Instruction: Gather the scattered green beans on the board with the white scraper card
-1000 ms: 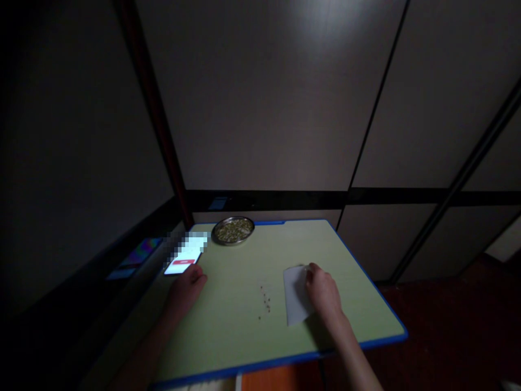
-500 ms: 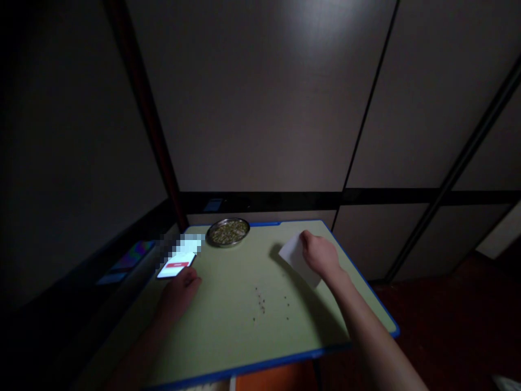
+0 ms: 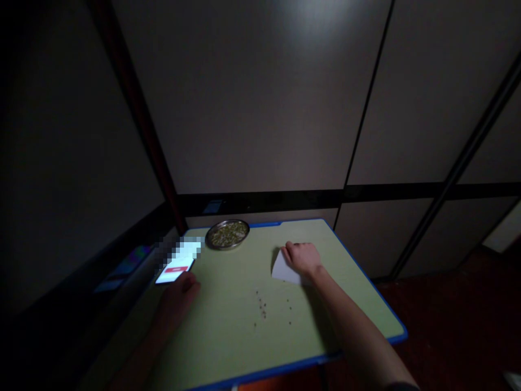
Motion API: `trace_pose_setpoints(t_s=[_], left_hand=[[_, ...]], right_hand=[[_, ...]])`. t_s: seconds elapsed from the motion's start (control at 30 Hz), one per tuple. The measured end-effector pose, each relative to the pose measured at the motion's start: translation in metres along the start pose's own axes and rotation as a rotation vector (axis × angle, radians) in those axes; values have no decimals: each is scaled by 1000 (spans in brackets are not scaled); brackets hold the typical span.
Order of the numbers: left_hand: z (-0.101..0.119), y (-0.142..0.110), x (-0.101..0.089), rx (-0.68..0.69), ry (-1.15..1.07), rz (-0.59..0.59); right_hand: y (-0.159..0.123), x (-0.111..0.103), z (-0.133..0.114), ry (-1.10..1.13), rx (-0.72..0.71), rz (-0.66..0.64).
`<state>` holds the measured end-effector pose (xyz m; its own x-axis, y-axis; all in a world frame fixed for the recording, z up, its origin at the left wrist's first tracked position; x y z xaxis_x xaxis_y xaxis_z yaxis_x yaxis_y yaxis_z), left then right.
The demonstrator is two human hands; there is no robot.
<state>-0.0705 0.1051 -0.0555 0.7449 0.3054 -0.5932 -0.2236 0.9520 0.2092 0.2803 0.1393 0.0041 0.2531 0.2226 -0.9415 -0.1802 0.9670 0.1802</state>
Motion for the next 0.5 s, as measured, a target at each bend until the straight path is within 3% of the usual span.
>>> trace_pose_setpoints(t_s=[0.5], left_hand=[[-7,5,6,0,47,-37]], right_hand=[[-66,-15,-37,74,-234,66]])
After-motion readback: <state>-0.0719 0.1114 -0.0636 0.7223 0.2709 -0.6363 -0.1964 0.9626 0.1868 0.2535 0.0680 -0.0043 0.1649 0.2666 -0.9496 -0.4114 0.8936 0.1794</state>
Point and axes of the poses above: each hand's wrist, its own y-axis towards the middle knuckle, its own x-axis out of the palm, z = x × y, the point moved 10 cm from there along y, towards the middle knuckle, and after that the axes turned 10 degrees about -y, right-handed, at the moved point
